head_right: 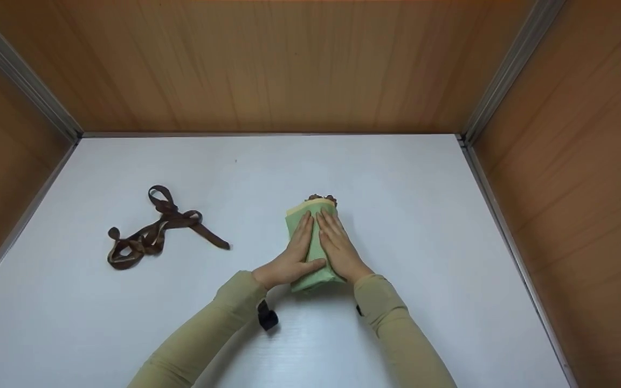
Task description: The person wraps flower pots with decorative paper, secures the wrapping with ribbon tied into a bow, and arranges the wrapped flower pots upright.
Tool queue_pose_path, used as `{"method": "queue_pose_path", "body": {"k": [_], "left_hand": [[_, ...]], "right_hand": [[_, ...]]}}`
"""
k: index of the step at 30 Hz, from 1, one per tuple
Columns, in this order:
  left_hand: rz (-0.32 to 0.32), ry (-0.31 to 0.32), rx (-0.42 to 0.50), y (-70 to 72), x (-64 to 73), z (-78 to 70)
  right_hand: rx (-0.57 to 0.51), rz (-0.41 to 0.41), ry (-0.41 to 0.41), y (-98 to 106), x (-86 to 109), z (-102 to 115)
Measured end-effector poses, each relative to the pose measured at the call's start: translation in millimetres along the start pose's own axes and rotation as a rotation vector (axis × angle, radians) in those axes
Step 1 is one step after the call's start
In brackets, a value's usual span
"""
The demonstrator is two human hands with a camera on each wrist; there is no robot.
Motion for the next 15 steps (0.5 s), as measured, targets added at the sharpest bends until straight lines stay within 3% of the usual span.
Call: {"method": "queue_pose_path", "body": {"k": [9,15], "left_hand": [[-0.018,-0.025,-0.077,-3.5,-1.4,-4.0],[-0.047,0.001,-0.105,-7.2,-2.3,-7.0]], "right_hand": [[-0.042,-0.003,-0.058,2.2,2.0,-5.8],[-0.088,0.003,-0.088,2.2,3.1,-8.8]]}}
Point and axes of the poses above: each hand's wrist, its own x-axis away from the middle knuckle, its own y-axis out of the back of the hand, z = x × y, the point moved 2 cm from there along -x, towards the middle knuckle
